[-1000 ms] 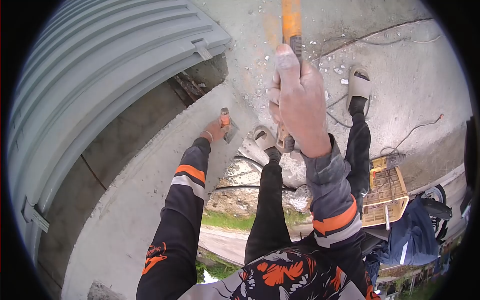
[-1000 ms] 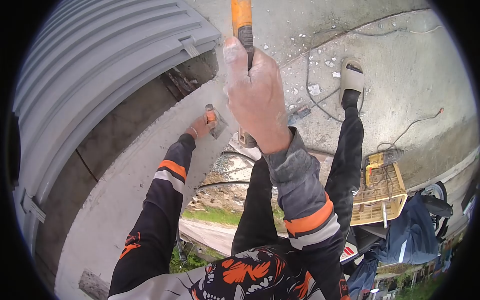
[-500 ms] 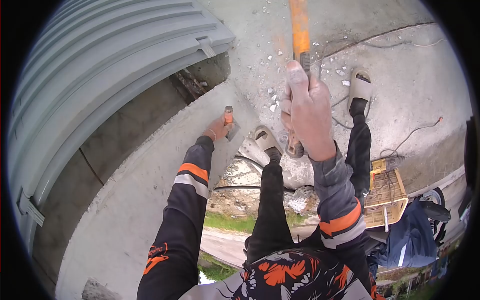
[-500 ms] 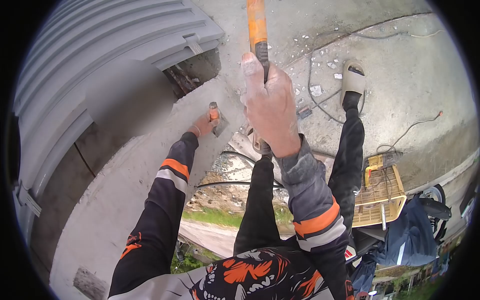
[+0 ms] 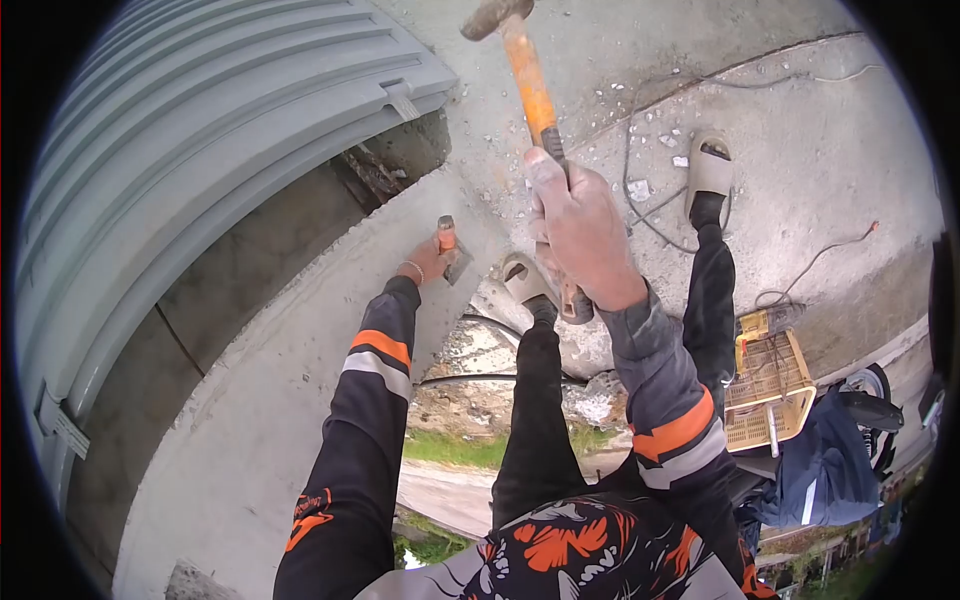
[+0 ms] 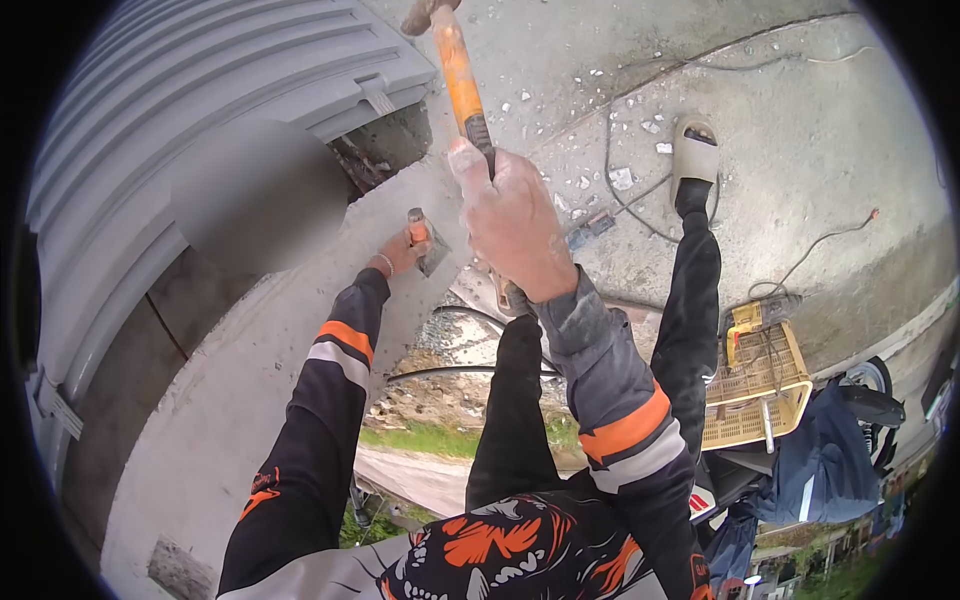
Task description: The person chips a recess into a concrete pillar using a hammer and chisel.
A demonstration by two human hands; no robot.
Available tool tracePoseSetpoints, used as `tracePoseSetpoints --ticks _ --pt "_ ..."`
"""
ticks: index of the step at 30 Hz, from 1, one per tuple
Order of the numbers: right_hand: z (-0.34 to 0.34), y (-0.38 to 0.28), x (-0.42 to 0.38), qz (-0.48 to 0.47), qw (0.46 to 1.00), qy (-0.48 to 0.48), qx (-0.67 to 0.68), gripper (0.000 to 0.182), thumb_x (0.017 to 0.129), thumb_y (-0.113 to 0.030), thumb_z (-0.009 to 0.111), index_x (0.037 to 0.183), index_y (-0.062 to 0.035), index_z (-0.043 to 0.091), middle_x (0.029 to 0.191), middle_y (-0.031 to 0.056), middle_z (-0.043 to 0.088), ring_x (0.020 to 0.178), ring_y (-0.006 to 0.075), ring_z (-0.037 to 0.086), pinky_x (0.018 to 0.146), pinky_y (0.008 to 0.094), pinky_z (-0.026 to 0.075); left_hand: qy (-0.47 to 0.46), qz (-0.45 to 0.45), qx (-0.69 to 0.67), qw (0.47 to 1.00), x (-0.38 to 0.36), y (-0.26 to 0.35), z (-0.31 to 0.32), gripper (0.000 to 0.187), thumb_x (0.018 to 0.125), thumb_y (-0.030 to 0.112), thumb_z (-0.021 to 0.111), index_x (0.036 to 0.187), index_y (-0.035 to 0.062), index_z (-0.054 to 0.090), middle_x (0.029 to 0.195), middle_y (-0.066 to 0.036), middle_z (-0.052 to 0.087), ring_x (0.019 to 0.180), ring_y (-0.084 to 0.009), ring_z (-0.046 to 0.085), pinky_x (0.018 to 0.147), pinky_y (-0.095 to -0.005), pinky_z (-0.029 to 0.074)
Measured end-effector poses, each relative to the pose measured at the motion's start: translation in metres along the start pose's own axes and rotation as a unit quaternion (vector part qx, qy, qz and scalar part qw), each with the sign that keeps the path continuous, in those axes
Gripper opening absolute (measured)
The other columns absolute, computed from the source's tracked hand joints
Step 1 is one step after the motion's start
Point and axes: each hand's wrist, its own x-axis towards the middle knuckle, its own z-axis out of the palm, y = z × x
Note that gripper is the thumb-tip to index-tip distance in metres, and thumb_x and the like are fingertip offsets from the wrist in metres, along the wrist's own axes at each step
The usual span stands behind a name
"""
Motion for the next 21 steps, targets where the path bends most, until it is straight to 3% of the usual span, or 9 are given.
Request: tracePoseSetpoints --ticks 4,6,8,10,11,12,14,17,21 --pt "0.048 0.032 0.013 -0.152 0.972 0.154 0.098 0.045 0.100 -0.040 0.055 0.086 0.0025 0.057 0.067 0.0179 0.058 0.062 0.0343 0.062 0.062 0.0452 0.051 0.002 -0.019 -0.001 1.000 -0.011 0.018 -0.006 0.045 0.091 0.033 0.067 0.127 0.0063 0.058 0.116 -0.020 0.068 0.113 -0.0378 0.062 0.097 -0.0427 0.047" --pt "0.077 0.143 -0.004 -0.114 0.973 0.072 -0.187 0.030 0.100 -0.029 0.056 0.095 0.0009 0.060 0.070 0.0175 0.059 0.065 0.0322 0.066 0.059 0.0451 0.052 -0.018 -0.013 -0.062 0.998 -0.016 0.026 -0.010 0.046 0.092 0.032 0.068 0.128 0.0061 0.057 0.115 -0.017 0.069 0.110 -0.0343 0.064 0.097 -0.0408 0.047" --pt "0.065 0.220 -0.021 -0.233 0.823 -0.103 -0.508 0.020 0.098 -0.019 0.055 0.105 -0.0016 0.062 0.078 0.0191 0.063 0.072 0.0304 0.069 0.060 0.0449 0.054 -0.033 -0.004 -0.063 0.997 -0.009 0.031 -0.012 0.045 0.092 0.030 0.068 0.128 0.0061 0.057 0.113 -0.013 0.069 0.104 -0.0296 0.065 0.095 -0.0385 0.049" --pt "0.023 0.193 -0.016 0.012 0.916 -0.200 -0.347 0.025 0.099 -0.021 0.052 0.111 -0.0017 0.063 0.080 0.0219 0.063 0.077 0.0305 0.070 0.062 0.0452 0.055 -0.031 -0.015 -0.013 0.999 -0.006 0.010 -0.003 0.043 0.092 0.029 0.069 0.126 0.0064 0.057 0.110 -0.010 0.070 0.096 -0.0238 0.067 0.090 -0.0358 0.051" --pt "0.004 0.168 -0.023 0.165 0.928 -0.211 -0.258 0.029 0.099 -0.024 0.051 0.111 -0.0003 0.063 0.083 0.0242 0.064 0.081 0.0314 0.071 0.063 0.0455 0.055 -0.057 -0.042 -0.057 0.996 -0.014 0.012 0.000 0.040 0.093 0.029 0.069 0.124 0.0069 0.057 0.108 -0.008 0.069 0.090 -0.0208 0.066 0.084 -0.0344 0.051" --pt "-0.002 0.235 -0.015 0.007 0.918 -0.100 -0.385 0.042 0.100 -0.036 0.050 0.103 0.0043 0.064 0.092 0.0287 0.066 0.075 0.0338 0.071 0.063 0.0468 0.055 -0.069 -0.057 -0.099 0.991 -0.004 0.026 -0.006 0.038 0.094 0.029 0.068 0.122 0.0073 0.058 0.105 -0.006 0.069 0.084 -0.0179 0.064 0.079 -0.0330 0.051" --pt "-0.036 0.196 -0.018 0.135 0.955 -0.011 -0.264 0.056 0.100 -0.046 0.048 0.094 0.0083 0.063 0.084 0.0273 0.067 0.063 0.0360 0.068 0.061 0.0468 0.054 -0.049 -0.042 -0.213 0.975 0.000 0.048 -0.002 0.031 0.096 0.029 0.067 0.117 0.0080 0.058 0.096 0.000 0.066 0.068 -0.0087 0.057 0.064 -0.0273 0.049" --pt "-0.076 0.188 -0.011 0.205 0.963 0.012 -0.176 0.057 0.100 -0.047 0.049 0.088 0.0072 0.062 0.066 0.0197 0.062 0.051 0.0320 0.064 0.054 0.0452 0.052 -0.026 0.026 -0.381 0.924 0.005 0.100 -0.033 0.028 0.096 0.028 0.066 0.113 0.0071 0.058 0.093 0.001 0.064 0.068 -0.0085 0.057 0.064 -0.0280 0.049" --pt "-0.097 0.194 -0.012 0.215 0.968 0.058 -0.119 0.059 0.099 -0.051 0.053 0.080 0.0040 0.059 0.056 0.0107 0.056 0.046 0.0238 0.059 0.045 0.0399 0.048 -0.050 -0.020 -0.199 0.978 0.026 0.087 -0.058 0.029 0.093 0.027 0.068 0.111 0.0066 0.058 0.096 -0.002 0.066 0.073 -0.0114 0.060 0.068 -0.0294 0.049"
